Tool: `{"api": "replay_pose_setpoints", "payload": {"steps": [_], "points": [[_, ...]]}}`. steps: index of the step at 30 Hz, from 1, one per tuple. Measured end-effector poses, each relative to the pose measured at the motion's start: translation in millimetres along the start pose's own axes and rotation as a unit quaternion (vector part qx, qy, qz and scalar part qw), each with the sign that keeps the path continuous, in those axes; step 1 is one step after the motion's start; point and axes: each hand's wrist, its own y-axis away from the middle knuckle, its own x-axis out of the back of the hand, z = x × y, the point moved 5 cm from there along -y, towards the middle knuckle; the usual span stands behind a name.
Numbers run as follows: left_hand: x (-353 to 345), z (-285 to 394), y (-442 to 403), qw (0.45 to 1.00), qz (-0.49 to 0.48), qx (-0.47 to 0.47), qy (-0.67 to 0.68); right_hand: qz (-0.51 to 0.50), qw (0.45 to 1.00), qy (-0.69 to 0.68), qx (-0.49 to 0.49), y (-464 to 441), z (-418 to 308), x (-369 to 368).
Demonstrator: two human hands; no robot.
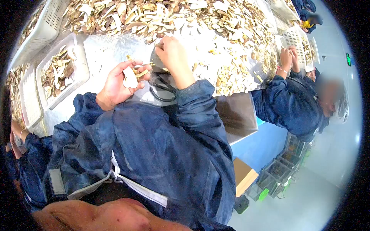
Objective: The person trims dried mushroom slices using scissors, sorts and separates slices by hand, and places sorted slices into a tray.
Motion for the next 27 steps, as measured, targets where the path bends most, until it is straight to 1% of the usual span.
{"api": "replay_pose_setpoints", "payload": {"steps": [1,4,6,7,8,10,12,13,14,16,17,18,21,25,27], "points": [[0.0,-0.3,-1.3,1.000,0.015,-0.006,-0.006,-0.017,1.000,0.003,-0.021,3.2,3.7,1.5],[4.0,-1.8,-5.4,1.000,0.023,-0.002,-0.005,-0.013,0.998,-0.022,-0.062,8.2,5.2,16.1],[9.8,-2.0,-7.8,1.000,0.017,0.000,-0.005,-0.032,0.979,-0.183,-0.086,11.5,-1.6,23.5],[11.8,-2.0,-8.1,1.000,0.016,0.001,-0.005,-0.042,0.959,-0.263,-0.098,13.5,-6.3,26.0],[12.8,-1.5,-8.1,1.000,0.018,0.000,-0.006,-0.100,0.929,-0.344,-0.093,15.1,-16.1,24.1],[9.6,-0.1,-8.6,1.000,0.022,-0.002,-0.007,-0.210,0.841,-0.493,-0.078,18.3,-37.1,19.2],[10.5,-0.7,-7.5,0.999,0.041,-0.008,-0.017,-0.146,0.923,-0.352,-0.055,1.2,-26.6,12.7],[11.2,-0.9,-6.9,0.998,0.051,-0.011,-0.022,-0.112,0.953,-0.277,-0.043,-8.6,-23.6,10.1],[12.5,-1.7,-6.8,0.999,0.047,-0.009,-0.022,-0.074,0.979,-0.184,-0.052,-14.3,-21.4,7.6],[16.9,-1.5,-6.9,0.999,0.038,-0.004,-0.024,0.006,0.998,-0.050,0.035,-16.3,-24.2,-1.2],[16.6,-0.4,-6.0,0.999,0.029,0.000,-0.023,0.046,0.996,0.016,0.080,-15.2,-26.1,-6.7],[16.9,0.1,-4.5,1.000,0.022,0.005,-0.022,0.057,0.994,-0.009,0.092,-13.8,-29.4,-9.8],[17.9,-1.5,-2.0,0.999,0.013,0.021,-0.046,0.047,0.993,0.008,0.107,-7.2,-29.7,-14.3],[10.9,-7.5,-2.7,0.993,0.014,0.048,-0.104,-0.004,0.994,-0.050,0.102,2.6,-22.9,-15.8],[7.9,-7.2,-1.9,0.993,-0.003,0.054,-0.108,-0.042,0.990,-0.084,0.102,6.4,-20.7,-12.6]]}}
